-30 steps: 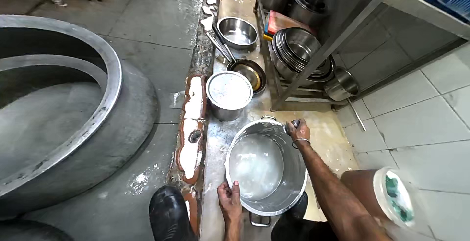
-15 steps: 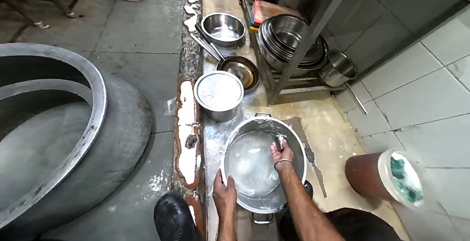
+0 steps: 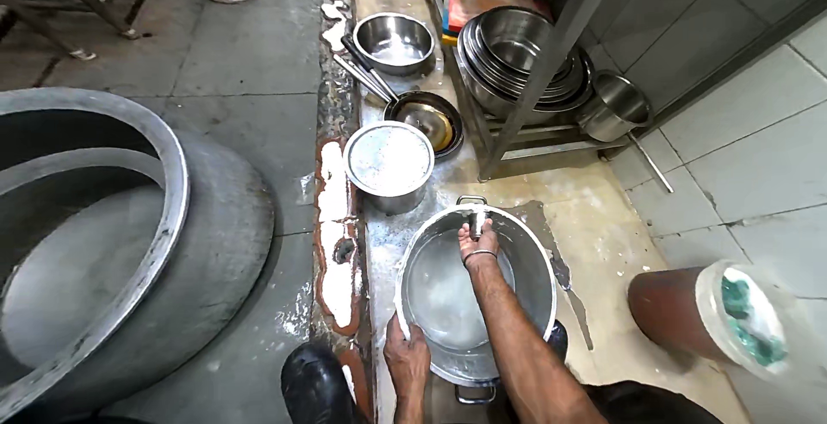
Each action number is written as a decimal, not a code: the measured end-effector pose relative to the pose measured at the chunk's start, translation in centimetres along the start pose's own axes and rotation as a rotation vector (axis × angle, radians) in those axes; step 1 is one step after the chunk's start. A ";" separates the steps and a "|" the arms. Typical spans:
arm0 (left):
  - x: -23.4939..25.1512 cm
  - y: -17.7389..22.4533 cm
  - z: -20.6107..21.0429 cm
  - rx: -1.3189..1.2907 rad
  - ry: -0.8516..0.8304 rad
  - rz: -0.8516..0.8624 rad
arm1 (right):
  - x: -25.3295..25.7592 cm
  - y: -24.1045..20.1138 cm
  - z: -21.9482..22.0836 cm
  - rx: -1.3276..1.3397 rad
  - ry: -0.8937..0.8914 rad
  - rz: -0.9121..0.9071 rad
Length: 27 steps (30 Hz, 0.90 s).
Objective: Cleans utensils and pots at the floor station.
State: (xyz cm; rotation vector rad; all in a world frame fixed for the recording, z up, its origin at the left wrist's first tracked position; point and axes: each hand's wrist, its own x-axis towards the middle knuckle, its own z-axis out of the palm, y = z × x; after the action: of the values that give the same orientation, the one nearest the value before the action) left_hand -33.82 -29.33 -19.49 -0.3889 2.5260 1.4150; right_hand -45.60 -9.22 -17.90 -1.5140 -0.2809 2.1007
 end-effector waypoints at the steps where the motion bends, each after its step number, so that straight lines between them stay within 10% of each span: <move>1: 0.0 -0.2 0.0 -0.010 0.002 0.010 | -0.6 0.8 -0.2 -0.170 -0.057 -0.026; 8: 0.0 -1.0 0.5 -0.077 0.014 0.066 | -3.6 4.9 -2.4 -0.876 -0.396 0.016; 21: 0.2 -1.8 0.8 -0.202 -0.020 0.016 | 2.6 -1.9 -6.5 0.173 0.163 -0.204; 27: 0.1 -1.6 0.8 -0.190 -0.023 0.003 | 2.8 -0.5 -2.4 0.215 0.026 -0.110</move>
State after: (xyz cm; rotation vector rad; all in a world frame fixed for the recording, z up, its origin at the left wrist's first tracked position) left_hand -33.35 -29.51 -21.20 -0.3982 2.3828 1.6566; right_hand -43.87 -7.68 -20.80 -1.3666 -0.1212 1.9552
